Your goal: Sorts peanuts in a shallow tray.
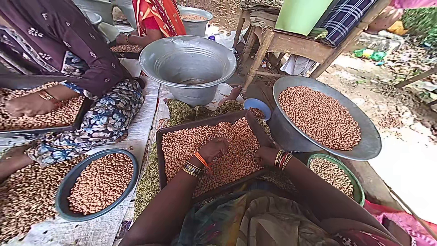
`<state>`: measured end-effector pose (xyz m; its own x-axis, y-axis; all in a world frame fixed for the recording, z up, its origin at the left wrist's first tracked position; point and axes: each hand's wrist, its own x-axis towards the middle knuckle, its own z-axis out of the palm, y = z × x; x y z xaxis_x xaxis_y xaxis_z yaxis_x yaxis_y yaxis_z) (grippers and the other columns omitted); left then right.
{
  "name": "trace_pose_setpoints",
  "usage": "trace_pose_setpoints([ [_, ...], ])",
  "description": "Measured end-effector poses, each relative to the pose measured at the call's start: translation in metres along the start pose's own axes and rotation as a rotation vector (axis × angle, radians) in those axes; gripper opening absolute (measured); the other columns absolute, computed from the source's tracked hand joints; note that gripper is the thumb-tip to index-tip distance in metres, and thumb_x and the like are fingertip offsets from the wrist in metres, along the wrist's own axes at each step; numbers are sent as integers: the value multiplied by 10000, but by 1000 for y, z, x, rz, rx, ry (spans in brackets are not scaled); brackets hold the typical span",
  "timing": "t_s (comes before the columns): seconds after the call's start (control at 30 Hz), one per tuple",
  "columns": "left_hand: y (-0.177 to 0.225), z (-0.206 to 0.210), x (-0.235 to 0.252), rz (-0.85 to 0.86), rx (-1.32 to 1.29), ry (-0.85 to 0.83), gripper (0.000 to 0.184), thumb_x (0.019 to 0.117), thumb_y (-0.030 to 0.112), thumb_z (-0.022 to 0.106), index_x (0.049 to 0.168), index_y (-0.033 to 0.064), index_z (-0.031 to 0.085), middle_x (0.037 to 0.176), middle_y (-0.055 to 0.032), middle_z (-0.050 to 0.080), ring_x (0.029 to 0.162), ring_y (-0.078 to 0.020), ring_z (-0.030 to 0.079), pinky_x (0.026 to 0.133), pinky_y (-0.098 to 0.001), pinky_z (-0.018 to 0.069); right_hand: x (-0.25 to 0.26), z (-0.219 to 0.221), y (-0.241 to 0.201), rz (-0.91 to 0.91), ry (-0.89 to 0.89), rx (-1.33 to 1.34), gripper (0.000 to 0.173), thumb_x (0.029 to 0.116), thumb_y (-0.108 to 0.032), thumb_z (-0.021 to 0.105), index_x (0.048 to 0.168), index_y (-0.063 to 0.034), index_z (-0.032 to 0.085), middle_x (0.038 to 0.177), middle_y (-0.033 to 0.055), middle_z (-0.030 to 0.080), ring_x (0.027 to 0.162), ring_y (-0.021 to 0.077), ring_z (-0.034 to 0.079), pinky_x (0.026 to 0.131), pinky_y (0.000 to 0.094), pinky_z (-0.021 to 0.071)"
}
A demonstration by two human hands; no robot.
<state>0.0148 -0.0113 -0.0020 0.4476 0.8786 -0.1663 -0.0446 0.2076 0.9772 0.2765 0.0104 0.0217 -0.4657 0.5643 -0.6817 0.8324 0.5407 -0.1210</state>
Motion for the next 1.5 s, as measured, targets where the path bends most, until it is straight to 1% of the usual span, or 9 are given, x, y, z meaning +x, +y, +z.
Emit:
trace_pose_setpoints([
  [0.17, 3, 7, -2, 9, 568, -530, 175, 1014, 102, 537, 999, 59, 705, 687, 66, 571, 538, 7, 457, 510, -187, 383, -9, -6, -4, -81, 290, 367, 244, 1005, -118, 629, 1185, 41, 672, 1001, 206, 688, 910, 300, 656, 883, 474, 521],
  [0.3, 13, 18, -6, -25, 917, -710, 207, 1015, 63, 603, 1149, -44, 719, 1067, -195, 723, 973, -286, 684, 919, -518, 518, 3, -6, -26, -407, 86, 321, 304, 1012, -89, 616, 1297, 16, 636, 880, 176, 647, 761, 268, 587, 766, 474, 494],
  [0.43, 14, 15, -1, -83, 1130, -547, 255, 1054, 119, 550, 1159, -55, 703, 1133, -262, 696, 1093, -422, 663, 982, -628, 475, 18, -18, -50, 48, 135, 188, 527, 1057, -73, 509, 1568, -146, 400, 1337, 297, 615, 1229, 496, 611, 1019, 668, 464],
  [0.6, 19, 4, 4, -299, 1174, 0, 351, 1105, 183, 424, 1352, 47, 632, 1341, -220, 644, 1265, -411, 615, 1045, -645, 465, 18, -18, -31, -108, 242, 306, 377, 1041, -88, 547, 1404, 16, 540, 1156, 273, 669, 1044, 407, 671, 962, 571, 511],
  [0.83, 16, -5, 4, -54, 793, -1, 233, 1063, 94, 523, 1213, -25, 657, 1072, -162, 680, 881, -203, 628, 840, -389, 518, 17, 0, -39, -422, 135, 200, 197, 965, -51, 656, 1107, 57, 736, 1069, 255, 708, 1025, 389, 667, 965, 539, 490],
  [1.17, 13, 30, 2, -206, 1296, -374, 313, 1079, 232, 519, 1314, 49, 614, 1191, -254, 681, 1126, -482, 655, 911, -719, 490, 1, -4, 8, -405, 371, 1168, 145, 875, 19, 591, 993, -62, 563, 892, -4, 692, 734, 69, 668, 681, 244, 571],
  [1.3, 17, 36, 3, -244, 1352, -372, 319, 1088, 231, 492, 1313, 42, 615, 1206, -265, 675, 1146, -492, 647, 917, -720, 489, 8, -4, -3, -247, 333, 584, 188, 927, -39, 651, 1085, 59, 680, 1009, 149, 688, 872, 185, 632, 825, 371, 520],
  [1.4, 13, 20, 4, -62, 1057, -288, 296, 1086, 183, 495, 1251, -20, 633, 1128, -224, 684, 1043, -360, 678, 933, -562, 529, 20, 0, -17, -207, 259, 263, 238, 988, -129, 650, 1130, 40, 739, 1100, 256, 711, 1069, 393, 668, 1014, 565, 474],
  [1.5, -3, 4, 4, 130, 158, -15, 132, 1061, 87, 468, 1042, 38, 589, 690, 35, 548, 542, -23, 482, 515, -173, 404, 22, -1, -24, -199, 236, 158, 252, 1014, -141, 612, 1145, 39, 732, 1143, 262, 698, 1131, 420, 644, 1045, 576, 448],
])
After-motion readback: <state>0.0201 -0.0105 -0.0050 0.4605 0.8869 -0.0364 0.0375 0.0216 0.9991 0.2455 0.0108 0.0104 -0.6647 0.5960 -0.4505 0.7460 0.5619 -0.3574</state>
